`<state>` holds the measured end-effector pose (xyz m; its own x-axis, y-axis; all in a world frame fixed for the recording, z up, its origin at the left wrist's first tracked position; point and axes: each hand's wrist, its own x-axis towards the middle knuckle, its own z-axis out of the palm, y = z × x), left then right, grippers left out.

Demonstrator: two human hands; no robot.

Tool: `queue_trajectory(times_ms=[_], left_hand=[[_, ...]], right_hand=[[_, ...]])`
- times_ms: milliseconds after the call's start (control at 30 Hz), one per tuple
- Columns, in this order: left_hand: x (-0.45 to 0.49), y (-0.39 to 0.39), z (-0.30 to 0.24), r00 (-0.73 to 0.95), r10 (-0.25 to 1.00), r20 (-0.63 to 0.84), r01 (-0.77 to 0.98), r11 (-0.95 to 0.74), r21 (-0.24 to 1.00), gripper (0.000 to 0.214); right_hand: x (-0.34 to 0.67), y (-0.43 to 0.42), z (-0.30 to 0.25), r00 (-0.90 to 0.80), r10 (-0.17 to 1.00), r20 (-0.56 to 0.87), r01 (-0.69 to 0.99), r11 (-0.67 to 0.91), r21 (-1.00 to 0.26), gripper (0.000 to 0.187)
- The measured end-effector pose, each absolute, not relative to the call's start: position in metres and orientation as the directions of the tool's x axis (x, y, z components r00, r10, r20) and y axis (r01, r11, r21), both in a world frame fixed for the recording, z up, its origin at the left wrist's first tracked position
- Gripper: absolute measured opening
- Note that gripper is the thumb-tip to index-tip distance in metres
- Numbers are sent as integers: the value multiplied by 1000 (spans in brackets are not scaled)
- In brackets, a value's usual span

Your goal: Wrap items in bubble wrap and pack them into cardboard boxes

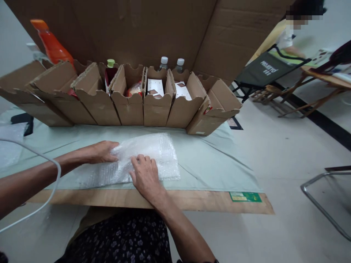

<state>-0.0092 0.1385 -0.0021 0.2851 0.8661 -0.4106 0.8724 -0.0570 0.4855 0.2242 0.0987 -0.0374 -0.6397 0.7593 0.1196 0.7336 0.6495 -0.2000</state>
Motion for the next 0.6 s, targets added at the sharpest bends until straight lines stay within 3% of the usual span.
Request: queue_trajectory(times_ms=[200,367,500,600], left_hand=[[-4,100,8,231,921,-314,883,-63,466,8],[-15,72,28,150,966,-209,859,-23,511,13],[-46,46,40,61,996,-68,796,-8,606,15],[-79,19,49,-112,994,5,709,76,701,25]], right_hand=[[241,84,-32,-606,724,328,641,689,-338,26],[249,65,-24,-586,610,533,430,792,-432,16],[244,63,-25,-604,529,596,334,847,-413,19],[233,68,-30,-615,500,610,318,865,-389,19]])
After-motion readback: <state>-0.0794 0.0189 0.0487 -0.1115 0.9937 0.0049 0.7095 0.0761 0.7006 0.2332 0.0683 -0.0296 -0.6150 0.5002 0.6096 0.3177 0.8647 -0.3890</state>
